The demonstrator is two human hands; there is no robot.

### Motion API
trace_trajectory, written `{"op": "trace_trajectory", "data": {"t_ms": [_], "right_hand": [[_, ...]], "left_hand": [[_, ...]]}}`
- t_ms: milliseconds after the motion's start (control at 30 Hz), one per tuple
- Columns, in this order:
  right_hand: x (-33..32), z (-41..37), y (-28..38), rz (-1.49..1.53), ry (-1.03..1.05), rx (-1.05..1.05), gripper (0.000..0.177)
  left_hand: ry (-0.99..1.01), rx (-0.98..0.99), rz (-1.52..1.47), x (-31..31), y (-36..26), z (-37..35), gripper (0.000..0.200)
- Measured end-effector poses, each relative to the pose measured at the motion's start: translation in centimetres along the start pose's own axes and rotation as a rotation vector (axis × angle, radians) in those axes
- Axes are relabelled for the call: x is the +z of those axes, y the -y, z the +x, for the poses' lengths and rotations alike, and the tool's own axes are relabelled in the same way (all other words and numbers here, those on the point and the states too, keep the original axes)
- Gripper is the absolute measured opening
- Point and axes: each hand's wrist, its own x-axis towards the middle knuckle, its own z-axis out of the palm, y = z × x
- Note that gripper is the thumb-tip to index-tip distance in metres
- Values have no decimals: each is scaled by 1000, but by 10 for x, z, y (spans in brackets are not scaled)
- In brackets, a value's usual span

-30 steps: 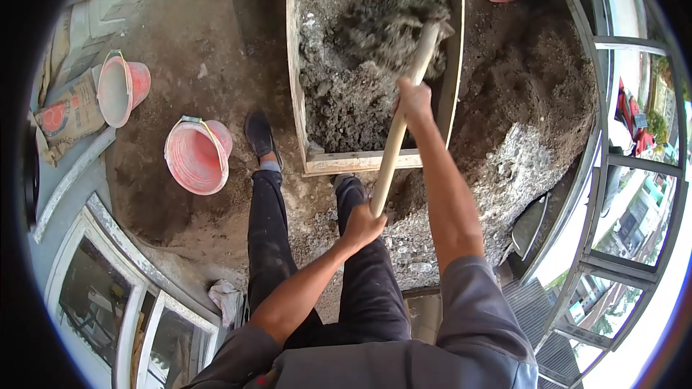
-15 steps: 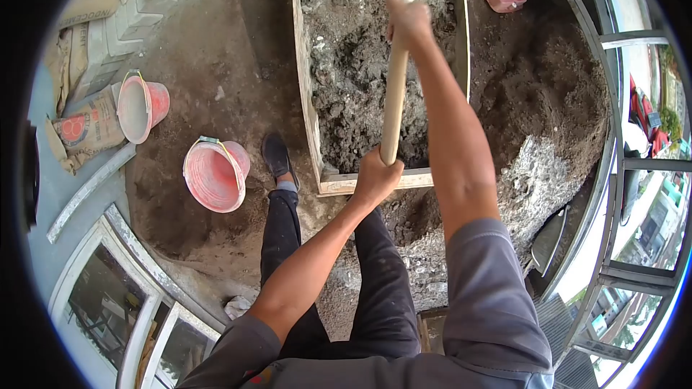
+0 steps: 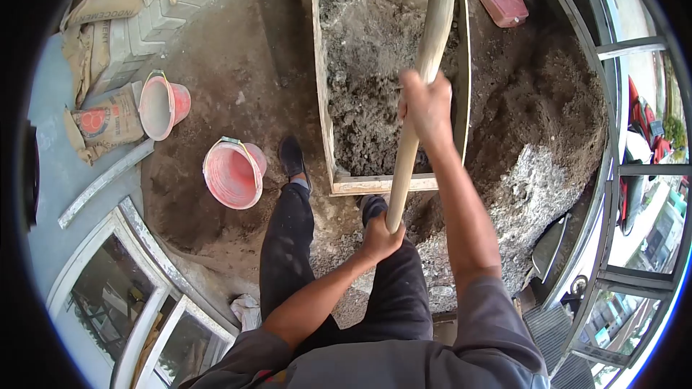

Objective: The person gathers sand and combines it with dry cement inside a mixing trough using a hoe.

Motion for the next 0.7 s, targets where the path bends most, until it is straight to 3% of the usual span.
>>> {"op": "trace_trajectory", "data": {"t_ms": [67,133,167,267,333,367,400,433,500,567,633,700], "right_hand": [[16,32,57,-41,-40,-99,26],[37,82,68,-80,-14,-141,27],[54,102,68,-155,-41,-36,29],[112,178,-28,-296,38,158,46],[142,217,-147,-587,84,291,58],[142,211,-184,-601,106,252,62],[142,196,-200,-476,65,235,45],[136,165,-174,-368,58,353,42],[119,124,-146,-341,-3,456,45],[97,74,-128,-338,-43,399,40],[80,15,-66,-376,-14,453,32],[71,-14,-11,-214,-194,365,27]], "left_hand": [[-43,50,-48,-24,-37,53,21],[4,7,-127,-38,-41,107,18],[-45,16,-152,-43,-43,125,12],[-65,-49,-259,-46,-13,153,11],[-52,-362,-448,-39,15,135,10],[-66,-387,-426,-42,22,125,10],[-78,-417,-403,-48,26,109,10],[-17,-458,-357,-60,29,95,9],[58,-332,-112,-78,19,63,15],[122,-263,-180,-89,4,13,22],[245,-377,-179,-100,-16,-35,25],[263,-236,-173,-94,-25,-45,24]]}}
